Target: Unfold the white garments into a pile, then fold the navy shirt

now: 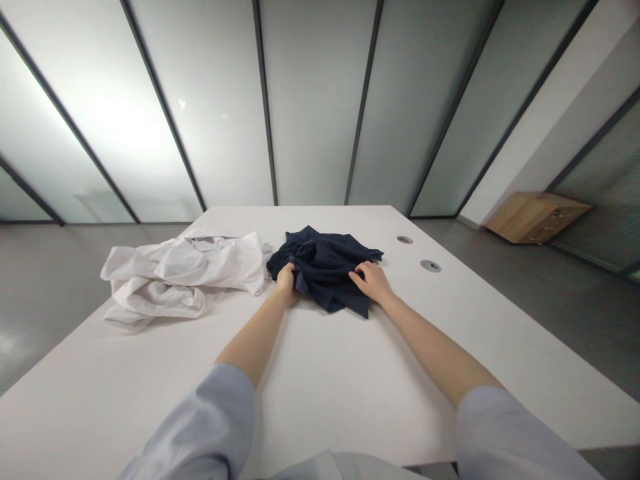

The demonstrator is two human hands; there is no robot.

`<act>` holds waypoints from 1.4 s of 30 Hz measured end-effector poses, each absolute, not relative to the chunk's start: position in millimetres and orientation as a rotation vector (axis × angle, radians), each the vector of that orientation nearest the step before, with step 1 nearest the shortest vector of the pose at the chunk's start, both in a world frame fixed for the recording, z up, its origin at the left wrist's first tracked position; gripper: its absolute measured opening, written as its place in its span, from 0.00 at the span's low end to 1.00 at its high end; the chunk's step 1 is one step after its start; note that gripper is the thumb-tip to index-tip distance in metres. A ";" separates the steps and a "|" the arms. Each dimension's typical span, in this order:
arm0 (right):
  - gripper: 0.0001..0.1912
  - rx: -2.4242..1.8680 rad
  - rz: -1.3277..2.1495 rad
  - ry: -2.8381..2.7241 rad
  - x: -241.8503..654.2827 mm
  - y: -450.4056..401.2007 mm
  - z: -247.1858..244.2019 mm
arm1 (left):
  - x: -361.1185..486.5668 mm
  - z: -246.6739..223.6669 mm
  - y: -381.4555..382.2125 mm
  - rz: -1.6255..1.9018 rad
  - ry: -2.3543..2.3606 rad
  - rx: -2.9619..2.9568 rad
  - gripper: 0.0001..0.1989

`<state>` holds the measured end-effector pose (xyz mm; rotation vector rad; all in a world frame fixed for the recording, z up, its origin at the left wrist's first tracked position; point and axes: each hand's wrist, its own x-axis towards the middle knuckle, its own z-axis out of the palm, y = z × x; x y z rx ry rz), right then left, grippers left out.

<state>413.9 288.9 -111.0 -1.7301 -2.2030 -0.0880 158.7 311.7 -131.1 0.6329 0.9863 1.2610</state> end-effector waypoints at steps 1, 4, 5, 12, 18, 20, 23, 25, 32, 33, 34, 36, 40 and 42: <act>0.25 -1.706 -0.054 -2.274 407.4 284.5 -112.2 | 156.6 -127.5 310.0 1.261 0.977 0.599 0.12; 0.34 -1.752 0.042 -2.416 393.7 277.1 -111.5 | 153.2 -116.4 303.9 1.258 0.921 0.636 0.21; 0.36 -1.789 0.062 -2.442 392.0 277.2 -110.5 | 153.7 -113.6 301.9 1.243 0.904 0.690 0.23; 0.32 -2.056 0.121 -2.490 416.5 305.5 -106.8 | 168.2 -116.3 293.2 1.072 0.981 1.168 0.13; 0.23 -2.256 -0.030 -2.218 428.0 324.8 -97.9 | 166.1 -113.0 290.1 0.893 0.970 1.126 0.08; 0.20 -2.211 -0.160 -2.130 420.9 323.7 -93.3 | 163.6 -107.9 286.0 0.722 0.912 1.094 0.09; 0.16 -2.092 -0.122 -2.112 405.2 318.5 -88.3 | 160.5 -99.2 280.3 0.445 0.705 1.127 0.13; 0.22 -1.966 0.085 -2.236 394.6 313.9 -88.2 | 159.9 -94.2 280.2 0.410 0.607 1.159 0.18; 0.30 -1.794 0.194 -2.469 375.5 295.6 -108.8 | 162.8 -102.1 297.8 1.179 1.148 1.410 0.18; 0.31 -1.800 0.182 -2.471 376.6 294.6 -112.3 | 161.9 -105.7 299.2 1.212 1.232 1.474 0.15; 0.32 -1.800 0.176 -2.476 379.0 294.5 -115.4 | 160.6 -109.2 300.0 1.227 1.288 1.517 0.13; 0.33 -1.803 0.162 -2.480 386.6 297.5 -120.5 | 157.5 -114.8 300.7 1.227 1.339 1.545 0.08; 0.35 -1.866 0.134 -2.442 407.7 310.1 -124.6 | 153.2 -119.6 303.3 1.081 1.428 1.654 0.10; 0.36 -1.918 0.122 -2.414 417.6 315.1 -124.2 | 152.9 -119.4 306.0 0.992 1.515 1.730 0.11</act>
